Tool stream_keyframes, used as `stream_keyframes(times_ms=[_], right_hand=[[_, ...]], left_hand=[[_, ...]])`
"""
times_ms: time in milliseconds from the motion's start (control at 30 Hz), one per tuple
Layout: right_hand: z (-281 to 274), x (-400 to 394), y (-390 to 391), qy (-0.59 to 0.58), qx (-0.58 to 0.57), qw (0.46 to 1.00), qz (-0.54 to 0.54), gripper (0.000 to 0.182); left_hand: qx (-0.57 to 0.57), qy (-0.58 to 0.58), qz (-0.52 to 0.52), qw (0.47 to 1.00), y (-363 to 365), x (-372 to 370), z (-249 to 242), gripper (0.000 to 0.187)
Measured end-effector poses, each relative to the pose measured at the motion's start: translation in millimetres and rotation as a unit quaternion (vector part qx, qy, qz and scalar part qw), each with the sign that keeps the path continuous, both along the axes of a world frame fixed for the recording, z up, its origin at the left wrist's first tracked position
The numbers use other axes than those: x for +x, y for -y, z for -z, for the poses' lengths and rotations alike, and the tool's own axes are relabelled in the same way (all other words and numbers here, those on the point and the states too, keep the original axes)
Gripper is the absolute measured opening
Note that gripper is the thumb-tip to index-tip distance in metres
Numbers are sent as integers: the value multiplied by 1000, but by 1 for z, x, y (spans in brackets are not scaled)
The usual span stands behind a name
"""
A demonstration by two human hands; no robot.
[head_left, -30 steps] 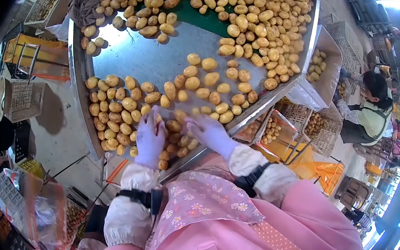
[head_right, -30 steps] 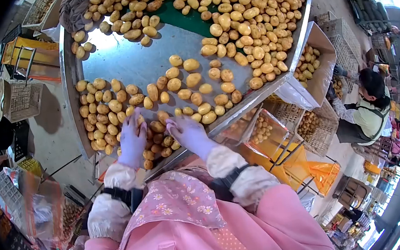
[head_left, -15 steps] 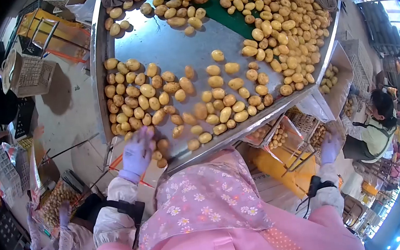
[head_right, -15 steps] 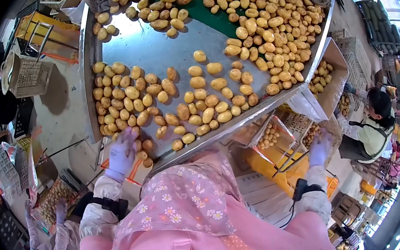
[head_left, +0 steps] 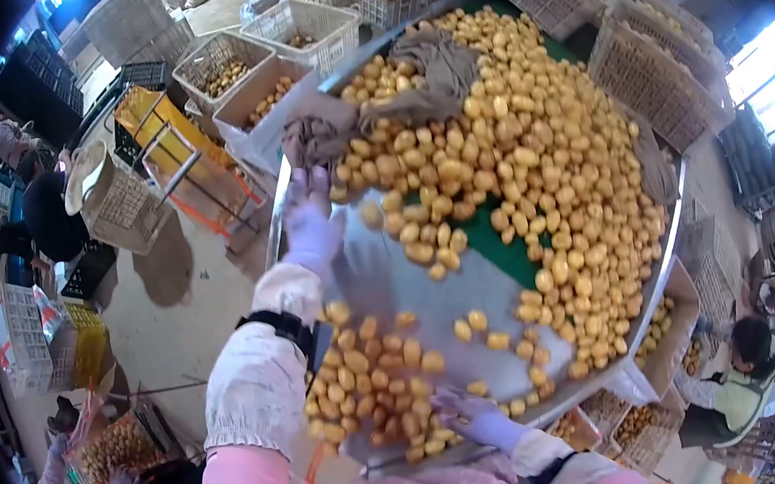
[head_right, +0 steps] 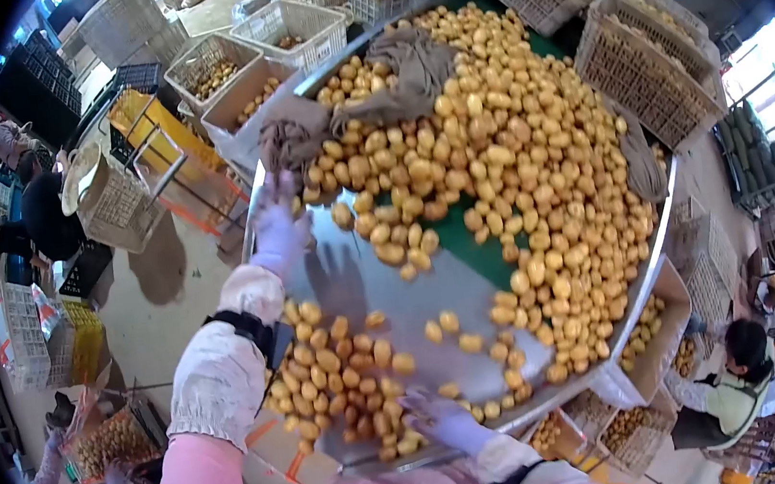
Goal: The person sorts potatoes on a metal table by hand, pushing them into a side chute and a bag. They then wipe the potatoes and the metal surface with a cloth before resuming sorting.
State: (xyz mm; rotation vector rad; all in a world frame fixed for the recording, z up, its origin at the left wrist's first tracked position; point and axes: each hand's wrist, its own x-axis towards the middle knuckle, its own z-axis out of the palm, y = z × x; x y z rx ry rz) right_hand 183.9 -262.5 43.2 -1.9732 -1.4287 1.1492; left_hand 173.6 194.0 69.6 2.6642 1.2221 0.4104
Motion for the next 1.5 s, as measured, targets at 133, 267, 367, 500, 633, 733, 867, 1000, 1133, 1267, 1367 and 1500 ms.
stream_keyframes(times_ms=[133, 267, 367, 500, 633, 733, 867, 1000, 1133, 1267, 1367, 1500], right_hand=[[0, 138, -79, 163, 65, 967, 186, 49], [-59, 243, -269, 239, 264, 925, 132, 39], [-46, 242, -389, 94, 268, 951, 123, 39], [-27, 154, -412, 60, -13, 995, 77, 51], [-25, 51, -309, -592, -45, 740, 316, 61], [-21, 23, -264, -658, -38, 707, 255, 59], [-2, -3, -248, -777, -135, 563, 248, 53], [23, 36, -233, -702, -13, 672, 236, 48], [-192, 45, -242, -309, 41, 912, 268, 64], [-301, 44, -206, -223, 215, 927, 211, 60], [-308, 30, -163, -387, 357, 798, 294, 51], [-222, 44, -47, -277, 414, 842, 207, 40]], left_hand=[[-134, -46, -149, 979, -127, 50, 24, 87], [-212, 250, -149, 933, -135, 43, 58, 51], [-409, 510, -149, 742, -69, 17, 25, 31], [-510, 638, -137, 560, 75, -48, -34, 31], [-661, 582, -137, 453, 170, -121, -74, 42], [-717, 262, 30, 645, 217, -205, -34, 50], [-774, 198, 14, 601, 231, -242, -64, 46], [-590, 404, 28, 698, 217, -242, -147, 50], [-480, 553, 53, 679, 174, -252, -173, 54], [85, 472, 192, 856, 151, -259, -176, 51], [-322, 632, 146, 690, 186, -255, -206, 52], [-452, 665, 85, 589, 223, -259, -198, 52]])
